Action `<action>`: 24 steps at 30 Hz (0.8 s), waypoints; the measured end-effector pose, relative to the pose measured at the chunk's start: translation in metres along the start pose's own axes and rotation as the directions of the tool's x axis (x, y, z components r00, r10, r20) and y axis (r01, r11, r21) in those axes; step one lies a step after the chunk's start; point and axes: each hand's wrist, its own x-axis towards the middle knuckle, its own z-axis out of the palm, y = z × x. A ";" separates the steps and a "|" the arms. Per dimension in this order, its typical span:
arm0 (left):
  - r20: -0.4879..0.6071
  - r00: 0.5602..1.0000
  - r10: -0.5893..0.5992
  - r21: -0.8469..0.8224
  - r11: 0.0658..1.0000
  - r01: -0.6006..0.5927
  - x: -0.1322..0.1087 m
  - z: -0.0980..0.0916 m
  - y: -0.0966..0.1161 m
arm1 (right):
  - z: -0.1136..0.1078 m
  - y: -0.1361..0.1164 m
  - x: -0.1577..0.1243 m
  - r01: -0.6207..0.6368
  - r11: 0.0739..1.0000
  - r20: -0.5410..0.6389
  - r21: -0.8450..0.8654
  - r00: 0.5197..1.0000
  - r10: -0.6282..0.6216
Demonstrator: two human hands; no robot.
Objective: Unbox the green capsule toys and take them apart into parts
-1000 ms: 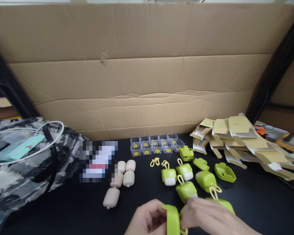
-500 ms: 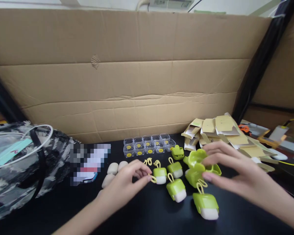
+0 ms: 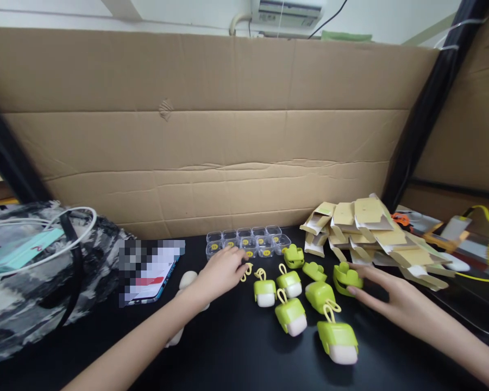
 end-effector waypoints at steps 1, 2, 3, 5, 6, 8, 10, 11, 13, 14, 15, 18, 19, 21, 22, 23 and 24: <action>-0.029 1.000 0.007 0.011 1.000 -0.007 -0.004 -0.001 0.004 | 0.001 0.000 0.003 0.017 1.000 0.002 -0.002 1.000 -0.017; -0.054 0.998 0.019 0.015 1.000 -0.018 -0.008 -0.003 0.008 | 0.002 0.000 0.006 0.039 0.999 0.004 -0.009 0.999 -0.039; -0.069 0.997 0.036 0.012 0.999 -0.035 -0.013 -0.004 0.013 | 0.003 0.000 0.011 0.065 0.998 0.005 -0.023 0.998 -0.065; -0.068 0.995 0.079 -0.019 0.997 -0.081 -0.021 -0.006 0.020 | 0.005 0.001 0.021 0.126 0.990 0.008 -0.068 0.992 -0.126; -0.056 0.994 0.097 -0.048 0.994 -0.100 -0.024 -0.006 0.023 | 0.006 0.002 0.027 0.160 0.983 0.007 -0.095 0.987 -0.160; -0.018 0.993 0.117 -0.123 0.985 -0.119 -0.027 -0.004 0.027 | 0.008 0.005 0.036 0.214 0.967 0.002 -0.139 0.976 -0.216; 0.020 0.993 0.120 -0.206 0.972 -0.114 -0.029 -0.001 0.028 | 0.009 0.006 0.041 0.228 0.962 -0.015 -0.152 0.972 -0.233; 0.036 0.992 0.120 -0.239 0.965 -0.108 -0.029 0.001 0.028 | 0.008 0.005 0.042 0.219 0.964 -0.029 -0.151 0.974 -0.226; 0.051 0.992 0.114 -0.277 0.956 -0.095 -0.030 0.006 0.027 | 0.005 -0.001 0.042 0.194 0.969 -0.070 -0.154 0.976 -0.207; 0.048 0.993 0.106 -0.290 0.953 -0.088 -0.031 0.009 0.026 | 0.003 -0.007 0.041 0.187 0.970 -0.097 -0.158 0.974 -0.204; 0.040 0.994 0.099 -0.301 0.950 -0.082 -0.033 0.012 0.026 | -0.001 -0.015 0.041 0.191 0.968 -0.123 -0.160 0.970 -0.211; 0.003 0.996 0.091 -0.370 0.925 -0.084 -0.043 0.018 0.028 | -0.012 -0.049 0.041 0.268 0.957 -0.160 -0.114 0.945 -0.283; -0.017 0.996 0.089 -0.400 0.912 -0.089 -0.047 0.019 0.029 | -0.015 -0.063 0.042 0.307 0.948 -0.155 -0.085 0.936 -0.317; -0.068 0.995 0.070 -0.467 0.879 -0.094 -0.055 0.018 0.031 | -0.019 -0.090 0.045 0.392 0.919 -0.140 -0.038 0.909 -0.393; -0.094 0.995 0.044 -0.521 0.849 -0.087 -0.059 0.016 0.033 | -0.019 -0.103 0.046 0.434 0.901 -0.123 -0.021 0.893 -0.433; -0.115 0.993 0.005 -0.601 0.796 -0.074 -0.062 0.014 0.034 | -0.019 -0.115 0.047 0.478 0.878 -0.099 -0.005 0.874 -0.476; -0.121 0.992 -0.049 -0.705 0.707 -0.051 -0.065 0.011 0.036 | -0.017 -0.125 0.048 0.521 0.853 -0.069 0.015 0.852 -0.519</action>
